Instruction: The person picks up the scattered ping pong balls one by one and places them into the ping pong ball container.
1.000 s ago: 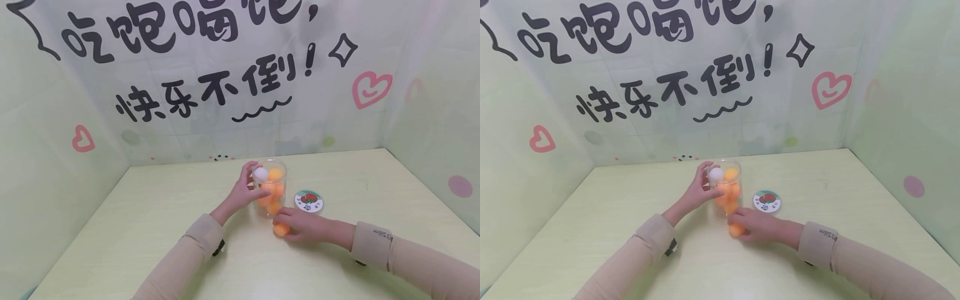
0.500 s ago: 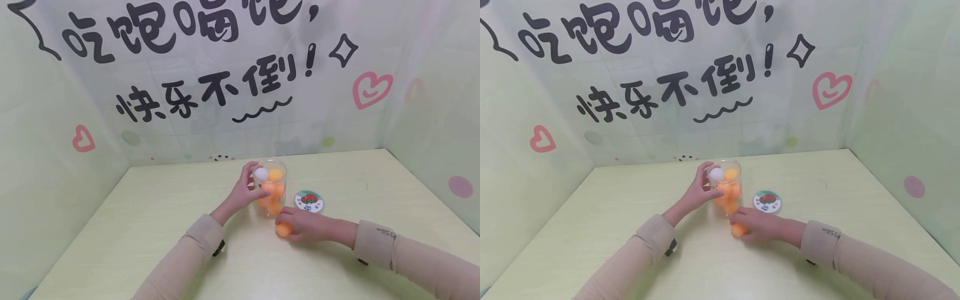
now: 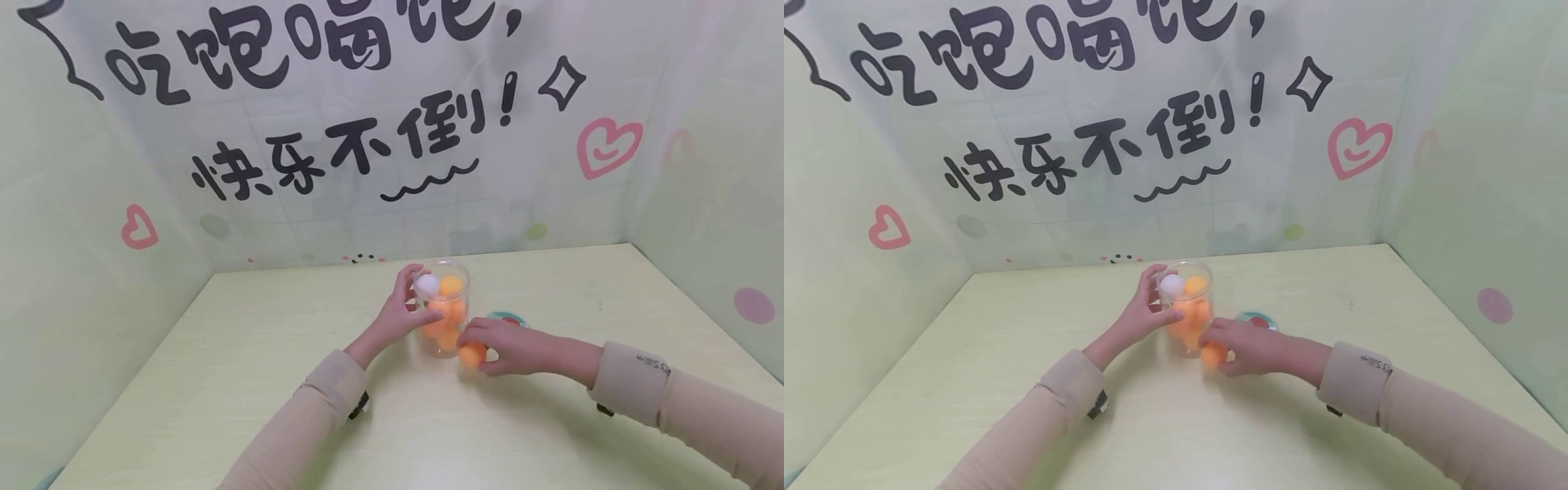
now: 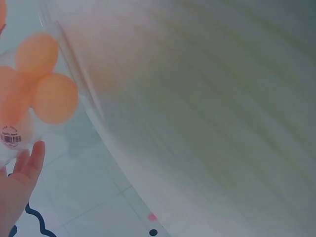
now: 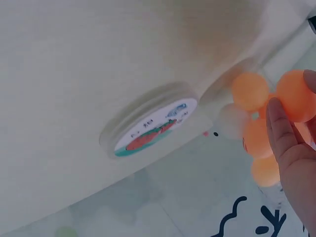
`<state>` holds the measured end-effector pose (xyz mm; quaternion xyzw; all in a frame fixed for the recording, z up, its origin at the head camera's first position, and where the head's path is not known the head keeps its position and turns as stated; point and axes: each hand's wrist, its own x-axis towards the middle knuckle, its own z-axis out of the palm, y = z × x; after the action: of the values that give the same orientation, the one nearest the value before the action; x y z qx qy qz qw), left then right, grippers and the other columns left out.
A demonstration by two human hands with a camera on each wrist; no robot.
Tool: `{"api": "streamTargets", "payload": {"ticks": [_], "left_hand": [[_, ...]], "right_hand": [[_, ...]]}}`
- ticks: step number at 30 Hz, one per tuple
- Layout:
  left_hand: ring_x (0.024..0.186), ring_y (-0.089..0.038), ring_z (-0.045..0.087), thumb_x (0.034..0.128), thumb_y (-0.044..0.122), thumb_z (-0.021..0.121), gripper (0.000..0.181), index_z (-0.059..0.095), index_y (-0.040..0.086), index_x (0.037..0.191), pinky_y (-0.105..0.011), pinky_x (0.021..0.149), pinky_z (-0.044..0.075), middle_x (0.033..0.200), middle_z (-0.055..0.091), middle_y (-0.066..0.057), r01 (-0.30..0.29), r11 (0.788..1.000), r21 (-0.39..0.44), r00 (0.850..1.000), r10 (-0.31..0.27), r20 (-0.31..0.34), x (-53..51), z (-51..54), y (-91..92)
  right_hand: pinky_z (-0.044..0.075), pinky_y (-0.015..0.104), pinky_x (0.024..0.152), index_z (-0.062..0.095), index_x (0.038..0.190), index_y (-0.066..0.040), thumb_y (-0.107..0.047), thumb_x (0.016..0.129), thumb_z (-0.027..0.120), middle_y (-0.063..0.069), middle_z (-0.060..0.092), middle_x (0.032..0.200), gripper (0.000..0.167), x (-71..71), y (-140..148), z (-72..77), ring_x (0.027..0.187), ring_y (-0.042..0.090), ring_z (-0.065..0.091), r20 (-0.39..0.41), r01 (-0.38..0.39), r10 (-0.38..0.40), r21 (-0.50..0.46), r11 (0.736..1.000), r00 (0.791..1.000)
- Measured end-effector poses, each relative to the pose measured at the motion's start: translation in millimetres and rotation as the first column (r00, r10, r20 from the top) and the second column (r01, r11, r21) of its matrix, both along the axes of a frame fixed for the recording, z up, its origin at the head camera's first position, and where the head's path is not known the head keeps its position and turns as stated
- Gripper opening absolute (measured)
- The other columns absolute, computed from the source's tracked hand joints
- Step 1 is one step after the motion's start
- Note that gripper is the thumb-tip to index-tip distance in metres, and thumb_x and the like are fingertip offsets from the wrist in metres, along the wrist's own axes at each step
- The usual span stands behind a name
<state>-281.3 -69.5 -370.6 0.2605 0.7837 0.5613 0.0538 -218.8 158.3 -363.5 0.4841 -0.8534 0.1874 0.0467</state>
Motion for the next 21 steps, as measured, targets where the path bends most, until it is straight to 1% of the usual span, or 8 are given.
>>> {"api": "streamTargets", "payload": {"ticks": [3,6,7,9,14,19,21], "left_hand": [[0.119,-0.026,0.044,0.0788,0.016,0.072,0.078,0.02,0.021,0.137,-0.043,0.096,0.041,0.143,0.033,-0.003,0.006,1.0,0.005,1.0,-0.006,0.003,0.0,-0.1,0.1],[0.12,-0.027,0.043,0.0794,0.015,0.071,0.078,0.02,0.022,0.137,-0.044,0.097,0.039,0.143,0.033,-0.002,0.007,1.0,0.005,1.0,-0.007,0.012,-0.3,-0.3,-0.1],[0.12,-0.027,0.043,0.0794,0.015,0.071,0.078,0.02,0.022,0.137,-0.045,0.097,0.039,0.143,0.033,-0.002,0.008,1.0,0.007,1.0,-0.008,0.014,-0.7,-0.6,0.0],[0.12,-0.026,0.043,0.0793,0.016,0.071,0.078,0.02,0.023,0.137,-0.045,0.097,0.039,0.144,0.033,-0.001,0.004,1.0,0.005,1.0,-0.004,0.022,-0.8,-0.8,0.0],[0.119,-0.023,0.044,0.078,0.018,0.073,0.079,0.02,0.025,0.137,-0.042,0.096,0.04,0.143,0.034,0.001,-0.011,1.0,0.0,1.0,0.011,0.027,-0.9,-1.2,0.1],[0.118,-0.024,0.044,0.078,0.016,0.073,0.08,0.02,0.023,0.137,-0.043,0.096,0.04,0.143,0.033,0.0,-0.004,1.0,0.003,1.0,0.004,0.023,-1.1,-1.8,0.0],[0.119,-0.025,0.043,0.0785,0.015,0.072,0.08,0.019,0.021,0.138,-0.044,0.096,0.039,0.144,0.032,-0.001,0.002,1.0,0.005,1.0,-0.003,0.026,-1.3,-1.7,0.0]], "right_hand": [[0.048,0.024,0.068,0.059,0.101,-0.011,-0.003,0.074,0.069,-0.002,0.057,0.094,0.03,-1.1,2.3,12.1,0.078,0.009,0.051,-0.009,0.007,-0.007,-0.019,1.0,1.0],[0.049,0.023,0.066,0.059,0.101,-0.008,-0.001,0.075,0.069,0.001,0.057,0.095,0.029,-1.7,4.5,27.0,0.078,0.009,0.051,0.011,0.017,-0.016,-0.022,1.0,1.0],[0.05,0.023,0.065,0.059,0.101,-0.008,-0.001,0.074,0.069,0.002,0.057,0.095,0.029,-1.8,5.6,32.3,0.078,0.01,0.052,0.005,0.022,-0.022,-0.018,1.0,1.0],[0.051,0.022,0.065,0.06,0.102,-0.007,-0.001,0.075,0.069,0.003,0.058,0.096,0.029,-2.2,7.4,42.8,0.079,0.011,0.053,0.004,0.041,-0.041,-0.011,0.999,0.999],[0.052,0.026,0.07,0.06,0.105,-0.007,-0.001,0.074,0.07,0.003,0.058,0.101,0.032,-4.1,11.1,67.4,0.084,0.013,0.055,0.008,0.097,-0.097,0.014,0.995,0.995],[0.053,0.026,0.072,0.06,0.105,-0.007,-0.001,0.073,0.071,0.003,0.059,0.1,0.035,-8.5,10.6,85.1,0.084,0.013,0.056,-0.027,0.124,-0.123,0.015,0.992,0.992],[0.053,0.026,0.071,0.06,0.105,-0.006,-0.001,0.073,0.072,0.003,0.059,0.099,0.034,-11.0,9.6,89.9,0.083,0.013,0.056,-0.059,0.125,-0.124,0.013,0.992,0.991]]}}
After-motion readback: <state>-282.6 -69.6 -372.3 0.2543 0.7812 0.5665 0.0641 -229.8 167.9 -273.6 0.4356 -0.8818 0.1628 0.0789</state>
